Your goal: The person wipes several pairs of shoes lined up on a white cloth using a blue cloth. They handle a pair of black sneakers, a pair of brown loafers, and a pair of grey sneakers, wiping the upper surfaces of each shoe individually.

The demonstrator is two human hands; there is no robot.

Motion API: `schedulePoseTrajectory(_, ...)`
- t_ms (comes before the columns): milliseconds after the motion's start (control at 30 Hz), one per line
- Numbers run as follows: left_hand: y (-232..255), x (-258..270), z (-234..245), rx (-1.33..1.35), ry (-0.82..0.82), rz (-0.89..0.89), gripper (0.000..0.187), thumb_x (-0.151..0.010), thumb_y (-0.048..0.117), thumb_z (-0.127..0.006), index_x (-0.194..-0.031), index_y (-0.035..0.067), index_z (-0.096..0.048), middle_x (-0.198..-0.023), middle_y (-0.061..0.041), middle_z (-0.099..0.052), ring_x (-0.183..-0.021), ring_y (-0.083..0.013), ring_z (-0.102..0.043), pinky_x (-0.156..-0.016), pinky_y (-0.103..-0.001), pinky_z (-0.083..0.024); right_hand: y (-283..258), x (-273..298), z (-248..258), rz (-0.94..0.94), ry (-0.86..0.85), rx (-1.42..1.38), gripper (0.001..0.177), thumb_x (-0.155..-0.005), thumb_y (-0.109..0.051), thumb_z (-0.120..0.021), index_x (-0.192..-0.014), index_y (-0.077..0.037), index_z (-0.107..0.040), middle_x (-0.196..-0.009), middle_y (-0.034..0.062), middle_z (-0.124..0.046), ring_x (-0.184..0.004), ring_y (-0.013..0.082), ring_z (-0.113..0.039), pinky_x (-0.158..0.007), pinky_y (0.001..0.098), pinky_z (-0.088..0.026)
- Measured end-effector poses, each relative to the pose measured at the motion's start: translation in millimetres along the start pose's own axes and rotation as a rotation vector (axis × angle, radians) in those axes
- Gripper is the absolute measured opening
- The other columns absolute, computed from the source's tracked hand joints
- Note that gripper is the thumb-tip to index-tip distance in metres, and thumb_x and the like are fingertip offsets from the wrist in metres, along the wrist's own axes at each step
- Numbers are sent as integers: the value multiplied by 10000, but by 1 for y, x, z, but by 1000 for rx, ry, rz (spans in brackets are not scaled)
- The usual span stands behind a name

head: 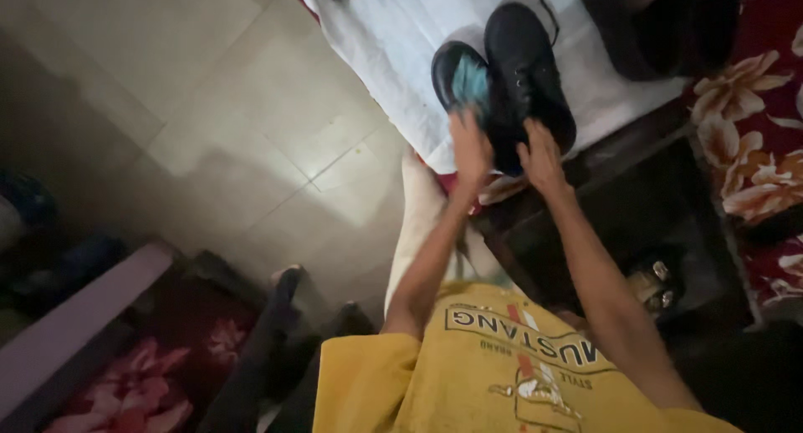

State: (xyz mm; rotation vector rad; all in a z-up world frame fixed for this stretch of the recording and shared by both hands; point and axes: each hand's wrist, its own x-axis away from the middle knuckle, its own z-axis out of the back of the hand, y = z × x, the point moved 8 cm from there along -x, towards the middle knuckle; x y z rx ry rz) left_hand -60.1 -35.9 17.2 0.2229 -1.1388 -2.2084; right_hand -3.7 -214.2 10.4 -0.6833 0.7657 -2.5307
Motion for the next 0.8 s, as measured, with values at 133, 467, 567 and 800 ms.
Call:
schedulePoseTrajectory(133,38,41,0,157,-87,98,515,-849,-87,-472,-1357,-10,-507,-1373,-326,-473,-1277,-521,-475,-1126,-538,-407,-7,-9,-1,-46,-157,91,697,-861,23,-633,-1503,109,-373,-1507,402,-388,-1319,547,-431,-1112,519,-387)
schedulePoseTrajectory(467,9,87,-6,136,-121,203,510,-885,-62,-482,-1395,-41,-495,-1426,-369,-466,-1301,-544,-459,-1132,-534,-373,38,-11,-60,-241,-279,271,549,-926,12,-576,-1434,129,-406,-1509,366,-405,-1429,508,-374,-1193,517,-358)
schedulePoseTrajectory(567,-33,77,-23,80,-102,293,577,-880,-30,-479,-1453,-69,-419,-1470,-418,-412,-1356,-571,-414,-1184,-550,-328,36,-12,-61,-259,-291,347,658,-809,67,-582,-1432,147,-385,-1480,360,-406,-1378,501,-355,-1080,528,-381)
schedulePoseTrajectory(800,-37,-28,-8,-105,146,41,498,-953,-28,-480,-1449,-45,-432,-1464,-343,-434,-1354,-534,-449,-1201,-554,-354,10,-12,-47,-204,-245,310,538,-870,45,-575,-1387,138,-457,-1446,311,-457,-1395,490,-375,-1142,515,-424)
